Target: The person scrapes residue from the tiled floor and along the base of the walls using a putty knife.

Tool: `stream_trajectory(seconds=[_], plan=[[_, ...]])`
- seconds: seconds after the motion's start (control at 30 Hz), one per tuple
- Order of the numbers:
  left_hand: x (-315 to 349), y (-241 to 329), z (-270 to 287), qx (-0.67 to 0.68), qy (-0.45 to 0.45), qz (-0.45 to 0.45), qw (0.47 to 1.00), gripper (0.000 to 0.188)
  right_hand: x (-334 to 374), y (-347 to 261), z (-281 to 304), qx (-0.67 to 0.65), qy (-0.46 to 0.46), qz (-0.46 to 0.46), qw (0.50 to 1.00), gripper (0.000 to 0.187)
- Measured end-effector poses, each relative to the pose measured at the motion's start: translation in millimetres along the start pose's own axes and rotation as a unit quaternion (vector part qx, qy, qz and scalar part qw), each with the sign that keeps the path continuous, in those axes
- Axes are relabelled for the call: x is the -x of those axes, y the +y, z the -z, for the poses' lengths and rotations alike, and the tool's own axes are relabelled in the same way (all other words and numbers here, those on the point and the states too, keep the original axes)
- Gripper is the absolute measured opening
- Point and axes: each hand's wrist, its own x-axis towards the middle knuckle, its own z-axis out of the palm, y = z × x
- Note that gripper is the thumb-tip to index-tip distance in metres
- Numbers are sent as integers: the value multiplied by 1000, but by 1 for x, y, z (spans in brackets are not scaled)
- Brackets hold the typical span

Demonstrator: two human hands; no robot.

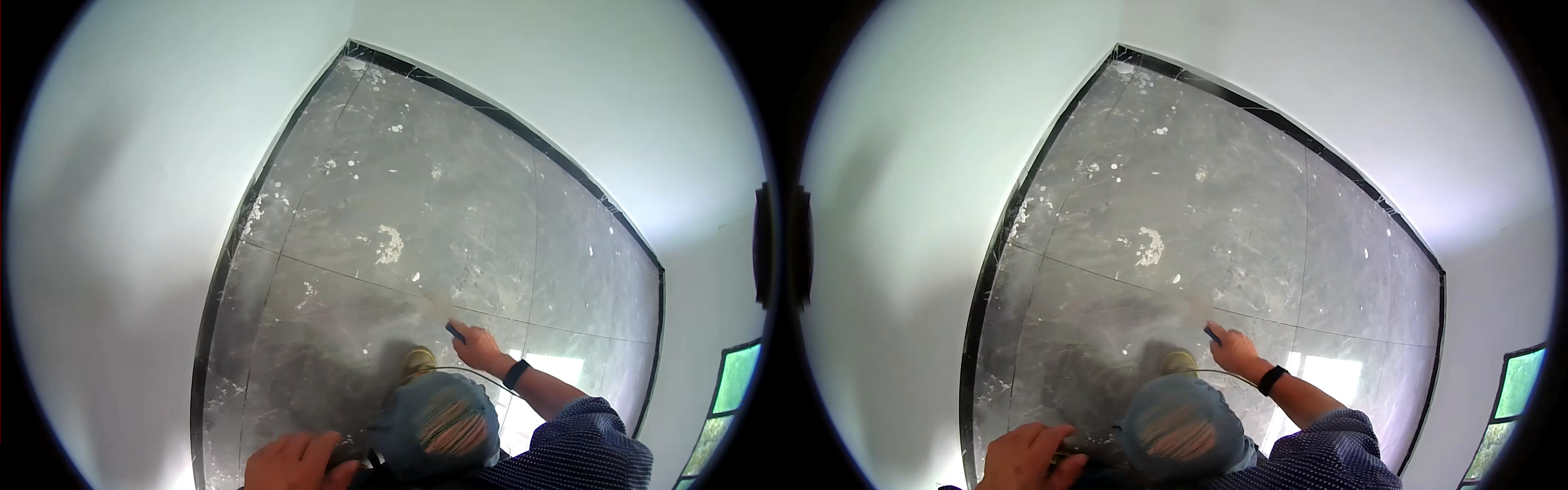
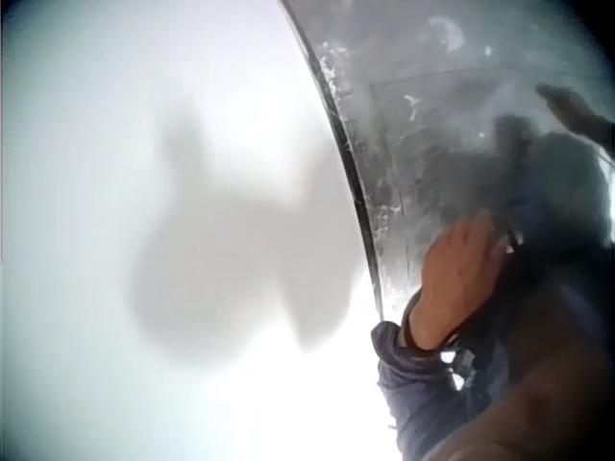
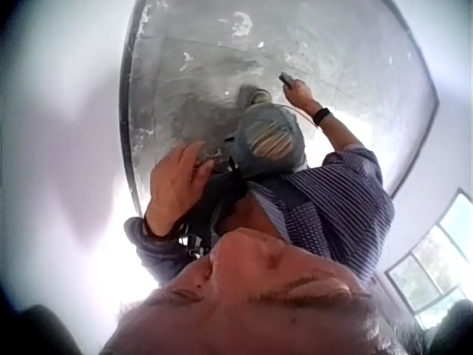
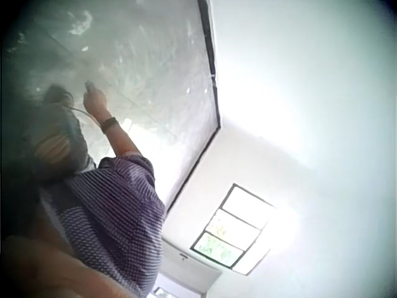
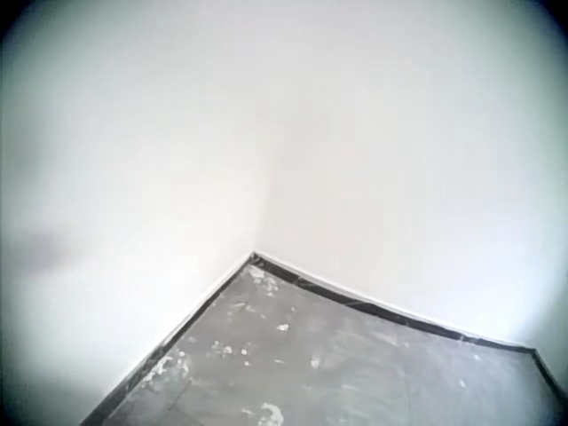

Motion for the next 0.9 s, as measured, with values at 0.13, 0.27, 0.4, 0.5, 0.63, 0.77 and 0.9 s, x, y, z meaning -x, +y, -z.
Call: stream_trajectory(seconds=[0.13,0.27,0.4,0.5,0.63,0.77,0.9], plan=[[-6,2,2,43,-33,40,998,31,-64,-21,11,-15,42,91,995,45],[-7,-2,0,33,-9,29,999,29,-63,-37,24,21,12,66,998,44],[-10,2,2,26,-13,45,999,29,-32,-35,14,24,1,62,998,42],[-12,-4,1,26,-18,36,999,29,-88,-59,23,0,-16,62,998,41],[-14,-8,0,29,-16,47,998,29,-95,-66,26,3,5,83,997,38],[-12,-1,6,17,-19,58,998,29,-59,-57,12,-1,16,40,999,37],[-9,-5,5,38,-14,43,998,29,-133,-78,35,-14,63,99,993,27]])
